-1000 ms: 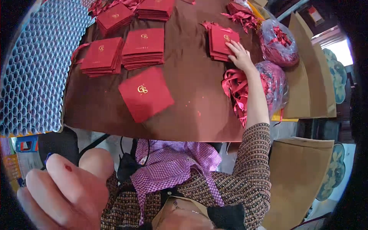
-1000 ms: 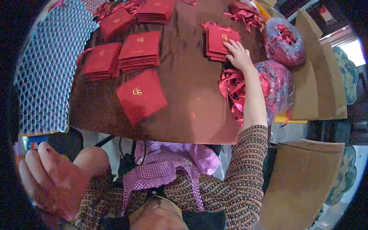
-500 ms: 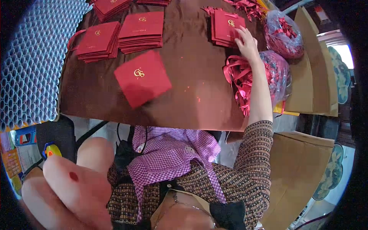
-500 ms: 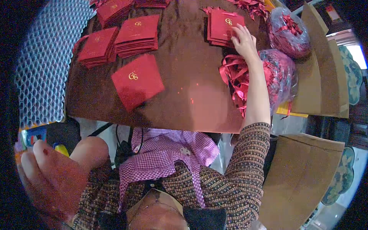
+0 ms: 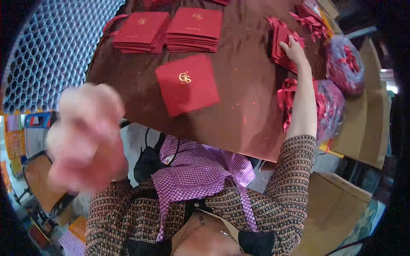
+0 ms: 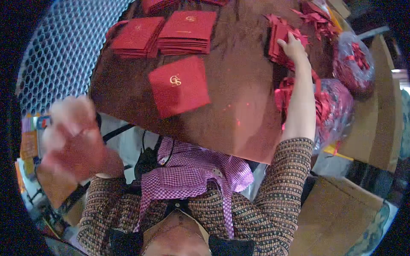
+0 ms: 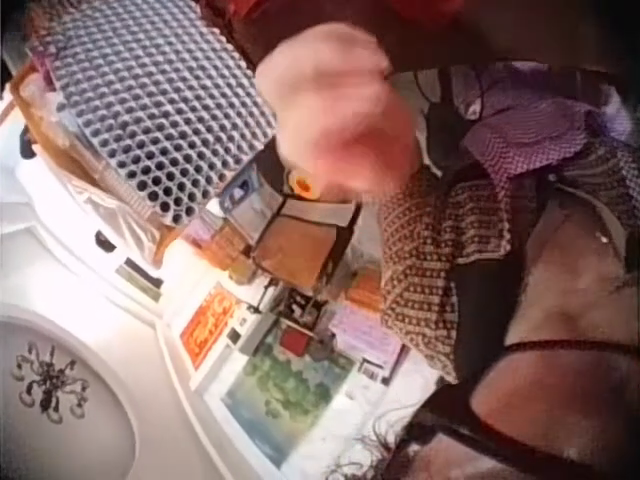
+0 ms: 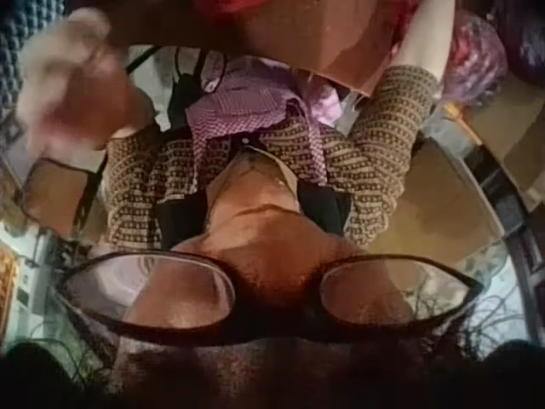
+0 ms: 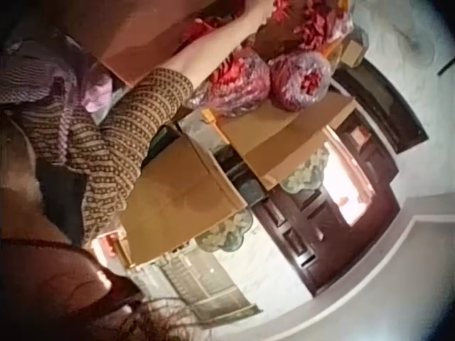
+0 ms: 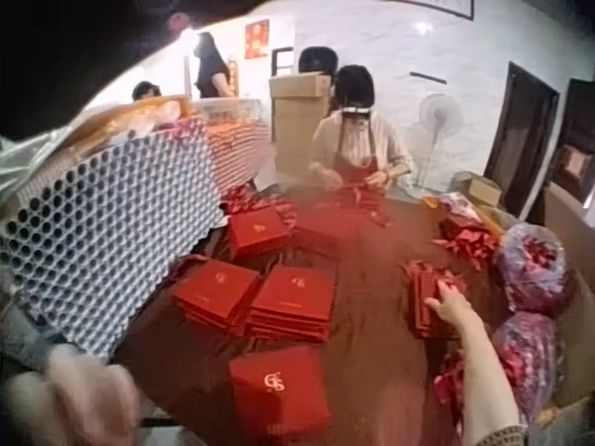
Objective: The person assembles red gift pouches by threading red ribbons through the slots of each pouch to attach handles by hand.
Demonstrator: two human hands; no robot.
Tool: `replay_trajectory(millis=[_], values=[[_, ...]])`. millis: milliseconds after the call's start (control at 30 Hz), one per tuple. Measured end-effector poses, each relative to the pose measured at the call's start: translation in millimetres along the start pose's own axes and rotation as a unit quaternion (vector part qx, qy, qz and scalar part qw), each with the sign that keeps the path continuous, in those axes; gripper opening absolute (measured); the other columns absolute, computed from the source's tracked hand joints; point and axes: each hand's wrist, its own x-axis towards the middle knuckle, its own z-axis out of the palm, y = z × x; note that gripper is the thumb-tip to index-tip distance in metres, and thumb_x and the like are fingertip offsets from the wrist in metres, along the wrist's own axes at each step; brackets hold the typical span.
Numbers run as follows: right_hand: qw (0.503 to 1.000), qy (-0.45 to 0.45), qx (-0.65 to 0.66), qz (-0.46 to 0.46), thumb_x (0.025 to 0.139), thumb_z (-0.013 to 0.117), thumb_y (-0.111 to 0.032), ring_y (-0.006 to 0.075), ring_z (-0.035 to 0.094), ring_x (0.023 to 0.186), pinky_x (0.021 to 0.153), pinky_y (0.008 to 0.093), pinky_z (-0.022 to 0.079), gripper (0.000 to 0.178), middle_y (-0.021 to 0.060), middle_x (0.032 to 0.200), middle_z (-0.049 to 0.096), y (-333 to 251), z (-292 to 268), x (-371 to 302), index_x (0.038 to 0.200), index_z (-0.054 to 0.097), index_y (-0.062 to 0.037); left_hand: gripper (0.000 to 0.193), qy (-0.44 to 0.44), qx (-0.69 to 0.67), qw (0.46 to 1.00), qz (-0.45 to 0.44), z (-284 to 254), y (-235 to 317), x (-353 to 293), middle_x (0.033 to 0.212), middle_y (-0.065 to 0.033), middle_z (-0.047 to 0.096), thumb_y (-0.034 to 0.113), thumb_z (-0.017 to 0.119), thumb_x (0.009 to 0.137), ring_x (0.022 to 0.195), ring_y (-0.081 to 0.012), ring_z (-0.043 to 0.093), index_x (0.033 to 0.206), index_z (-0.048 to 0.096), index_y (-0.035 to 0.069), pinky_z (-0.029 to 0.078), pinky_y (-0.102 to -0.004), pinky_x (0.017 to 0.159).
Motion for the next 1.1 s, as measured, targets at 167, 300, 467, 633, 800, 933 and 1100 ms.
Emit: replay_trajectory(millis=[167,300,467,633,800,933,1100], values=[[0.995,0.024,-0.093,0.019,0.087,0.055,-0.053,0.0478,0.045,0.120,0.099,0.0541,0.037,0.071,0.0332,0.137,0.038,-54.1,2.1,-21.9,0.144,0.033,-0.0168,0.022,-0.068,0.492,0.843,-0.206,-35.2,-47.5,-6.5,0.093,-0.0107,0.063,0.016,0.067,0.080,0.083,-0.0272,0.058,0.093,0.062,0.000,0.046,-0.0352,0.074],[0.994,0.014,-0.110,0.021,0.087,0.054,-0.053,0.0463,0.045,0.121,0.098,0.0551,0.037,0.071,0.0321,0.134,0.041,-77.0,-0.9,-26.5,0.144,0.032,-0.0148,0.030,-0.145,0.599,0.780,-0.109,-81.6,-134.9,-36.1,0.099,-0.0133,0.062,0.023,0.070,0.077,0.089,-0.0326,0.057,0.096,0.063,0.001,0.044,-0.0405,0.079],[0.998,0.047,-0.038,0.009,0.086,0.057,-0.052,0.0394,0.048,0.120,0.097,0.0557,0.038,0.065,0.0236,0.132,0.047,-61.0,-6.4,-23.3,0.136,0.044,-0.0130,0.042,-0.217,0.643,0.713,-0.173,-80.7,-166.6,-52.6,0.103,-0.0101,0.056,0.037,0.072,0.073,0.099,-0.0301,0.050,0.099,0.064,0.005,0.039,-0.0431,0.084],[0.988,0.136,-0.069,0.014,0.085,0.059,-0.048,0.0351,0.053,0.114,0.094,0.0518,0.041,0.053,0.0173,0.125,0.054,-76.9,-50.9,-54.5,0.123,0.056,-0.0115,0.045,-0.211,0.641,0.731,-0.105,-80.7,-175.7,-55.4,0.100,-0.0091,0.055,0.037,0.074,0.069,0.096,-0.0292,0.050,0.099,0.064,0.004,0.039,-0.0424,0.082],[0.937,0.298,0.084,-0.161,0.085,0.065,-0.018,0.0266,0.061,0.098,0.087,0.0334,0.047,0.024,0.0141,0.106,0.064,-109.6,-90.8,-133.7,0.106,0.065,-0.0038,0.036,-0.200,0.644,0.730,-0.115,-85.9,-165.9,-50.9,0.098,-0.0104,0.055,0.033,0.075,0.070,0.095,-0.0309,0.050,0.091,0.063,0.006,0.039,-0.0441,0.079],[0.944,0.216,0.250,-0.011,0.083,0.065,-0.011,0.0156,0.063,0.082,0.075,0.0287,0.048,0.016,0.0091,0.087,0.067,-113.0,-89.9,-225.4,0.094,0.066,0.0005,0.031,-0.206,0.621,0.744,-0.136,-77.4,-158.8,-33.2,0.084,-0.0129,0.060,0.017,0.078,0.067,0.083,-0.0352,0.057,0.087,0.059,0.003,0.046,-0.0446,0.073],[0.950,0.191,0.247,0.021,0.083,0.063,-0.007,0.0202,0.065,0.084,0.075,0.0306,0.050,0.014,0.0134,0.089,0.067,-98.0,-34.6,-305.7,0.094,0.066,0.0012,0.023,-0.219,0.485,0.795,-0.290,-41.9,-132.5,-23.5,0.076,-0.0110,0.055,0.009,0.070,0.075,0.070,-0.0217,0.052,0.085,0.051,0.000,0.045,-0.0324,0.068]])
